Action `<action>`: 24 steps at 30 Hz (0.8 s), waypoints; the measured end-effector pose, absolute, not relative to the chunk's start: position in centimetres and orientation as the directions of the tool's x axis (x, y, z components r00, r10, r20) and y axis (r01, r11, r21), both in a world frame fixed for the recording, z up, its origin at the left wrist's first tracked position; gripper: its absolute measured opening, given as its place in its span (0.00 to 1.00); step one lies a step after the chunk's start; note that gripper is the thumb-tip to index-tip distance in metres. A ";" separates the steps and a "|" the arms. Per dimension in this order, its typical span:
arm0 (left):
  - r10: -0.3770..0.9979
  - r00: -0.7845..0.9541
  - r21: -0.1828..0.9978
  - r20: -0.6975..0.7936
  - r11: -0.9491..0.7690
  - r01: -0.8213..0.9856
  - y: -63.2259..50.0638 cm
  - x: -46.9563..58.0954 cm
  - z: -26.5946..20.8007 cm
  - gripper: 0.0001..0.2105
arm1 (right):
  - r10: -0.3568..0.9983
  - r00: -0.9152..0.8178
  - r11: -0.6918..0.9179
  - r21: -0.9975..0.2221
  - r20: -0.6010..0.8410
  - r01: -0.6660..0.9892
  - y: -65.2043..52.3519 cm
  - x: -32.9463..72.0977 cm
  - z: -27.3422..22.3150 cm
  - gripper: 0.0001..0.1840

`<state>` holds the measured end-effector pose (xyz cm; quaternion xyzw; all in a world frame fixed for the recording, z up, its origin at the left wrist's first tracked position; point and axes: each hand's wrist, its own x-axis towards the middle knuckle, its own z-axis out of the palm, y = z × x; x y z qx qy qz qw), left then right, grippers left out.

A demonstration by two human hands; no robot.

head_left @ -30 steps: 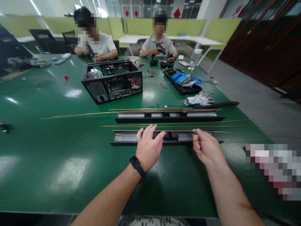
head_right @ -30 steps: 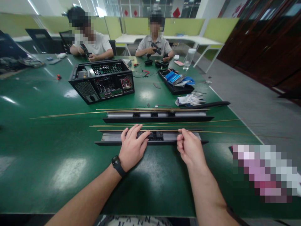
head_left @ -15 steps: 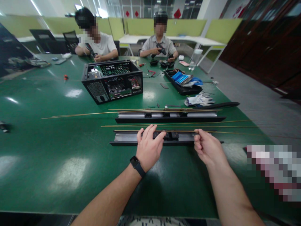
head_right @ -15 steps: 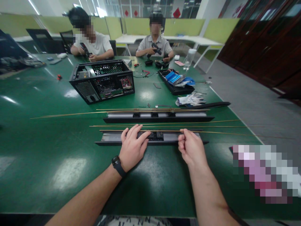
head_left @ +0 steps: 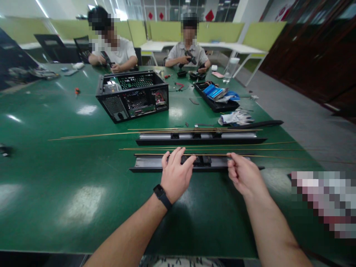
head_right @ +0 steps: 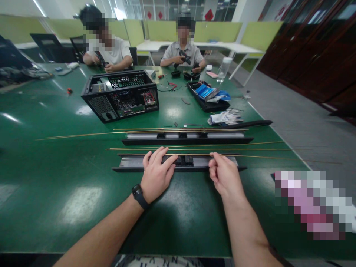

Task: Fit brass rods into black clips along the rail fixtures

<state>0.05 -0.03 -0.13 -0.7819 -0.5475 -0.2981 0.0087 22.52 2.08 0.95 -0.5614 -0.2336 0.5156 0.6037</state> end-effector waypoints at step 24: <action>0.855 0.225 0.311 0.468 -0.398 0.863 0.0 0.0 -0.2 0.14 | 0.874 0.379 -0.147 -0.909 -0.304 -0.391 2.1 22.7 0.9 0.07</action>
